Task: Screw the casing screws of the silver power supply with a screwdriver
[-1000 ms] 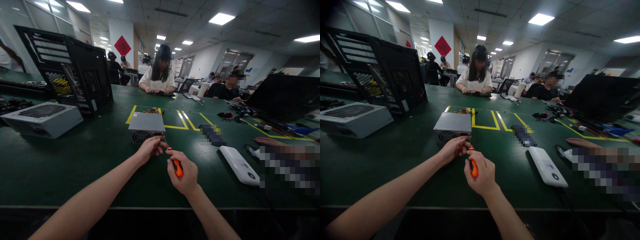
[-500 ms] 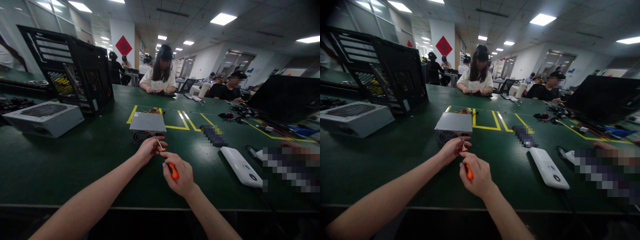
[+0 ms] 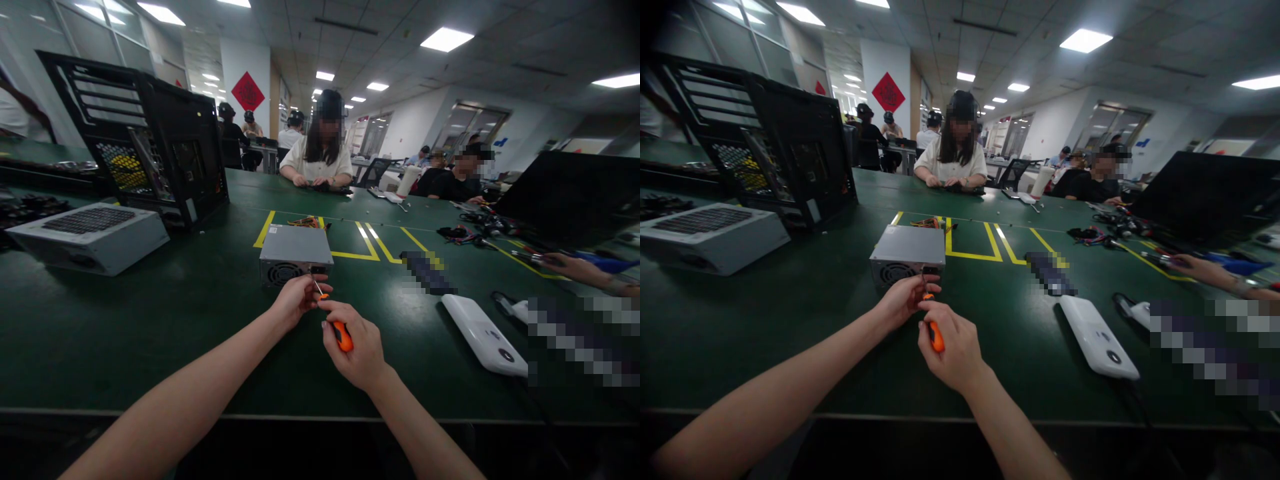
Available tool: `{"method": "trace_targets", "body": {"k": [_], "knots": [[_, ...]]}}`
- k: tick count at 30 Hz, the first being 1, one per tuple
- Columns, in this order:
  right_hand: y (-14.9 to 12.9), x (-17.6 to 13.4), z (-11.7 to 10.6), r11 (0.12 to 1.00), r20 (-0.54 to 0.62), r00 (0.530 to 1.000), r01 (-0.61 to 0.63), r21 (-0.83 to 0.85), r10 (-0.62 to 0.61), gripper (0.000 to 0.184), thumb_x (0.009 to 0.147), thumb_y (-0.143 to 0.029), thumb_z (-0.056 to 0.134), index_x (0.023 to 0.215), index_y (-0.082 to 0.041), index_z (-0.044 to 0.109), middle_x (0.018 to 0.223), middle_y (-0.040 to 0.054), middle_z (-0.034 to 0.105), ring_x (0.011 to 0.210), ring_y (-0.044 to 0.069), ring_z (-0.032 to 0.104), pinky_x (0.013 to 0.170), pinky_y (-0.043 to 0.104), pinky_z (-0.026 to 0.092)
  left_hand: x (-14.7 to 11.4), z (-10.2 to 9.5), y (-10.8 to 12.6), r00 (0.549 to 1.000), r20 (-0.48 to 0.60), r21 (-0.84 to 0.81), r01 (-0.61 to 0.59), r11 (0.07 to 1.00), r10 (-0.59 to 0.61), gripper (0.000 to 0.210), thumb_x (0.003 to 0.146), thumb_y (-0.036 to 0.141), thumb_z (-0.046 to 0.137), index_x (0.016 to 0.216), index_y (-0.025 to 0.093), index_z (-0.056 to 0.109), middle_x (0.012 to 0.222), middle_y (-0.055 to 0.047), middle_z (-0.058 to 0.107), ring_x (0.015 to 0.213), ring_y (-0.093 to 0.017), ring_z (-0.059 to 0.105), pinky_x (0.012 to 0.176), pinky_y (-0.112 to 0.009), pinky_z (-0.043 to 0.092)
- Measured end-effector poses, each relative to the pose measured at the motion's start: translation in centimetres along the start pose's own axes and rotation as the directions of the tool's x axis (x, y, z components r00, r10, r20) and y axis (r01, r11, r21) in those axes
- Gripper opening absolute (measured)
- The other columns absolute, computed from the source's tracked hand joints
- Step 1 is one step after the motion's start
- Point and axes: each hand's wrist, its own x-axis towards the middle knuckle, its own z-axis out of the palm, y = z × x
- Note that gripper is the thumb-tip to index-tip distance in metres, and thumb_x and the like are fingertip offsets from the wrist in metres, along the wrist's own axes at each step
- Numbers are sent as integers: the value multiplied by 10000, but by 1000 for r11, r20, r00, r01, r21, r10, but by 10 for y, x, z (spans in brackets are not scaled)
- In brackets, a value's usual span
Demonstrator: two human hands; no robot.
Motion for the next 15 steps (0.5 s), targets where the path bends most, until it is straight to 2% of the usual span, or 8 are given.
{"method": "trace_targets", "body": {"k": [3,7,15], "knots": [[-1,0,0,999,13,1000,-13,-38,13,207,742,-79,510,894,-206,448,990,71,634,824,159,613,713,298,490,0,-1,0,998,-51,41,-24,999,26,206,773,201,466,891,110,607,777,-86,668,488,-73,550,413,-147,368],[-1,1,-2,993,36,999,34,-109,-30,234,703,-80,524,888,-209,459,952,62,651,728,180,585,649,338,463,-1,-1,1,996,-85,47,-38,998,42,201,755,189,471,883,104,600,789,-101,675,478,-79,554,415,-156,383],[-2,0,-4,994,30,998,64,-84,-62,214,717,-100,511,898,-206,465,949,72,649,729,176,581,648,332,451,-3,2,6,993,-122,-17,-12,1000,10,225,780,208,438,873,94,608,817,-118,682,593,-122,621,487,-182,462]]}}
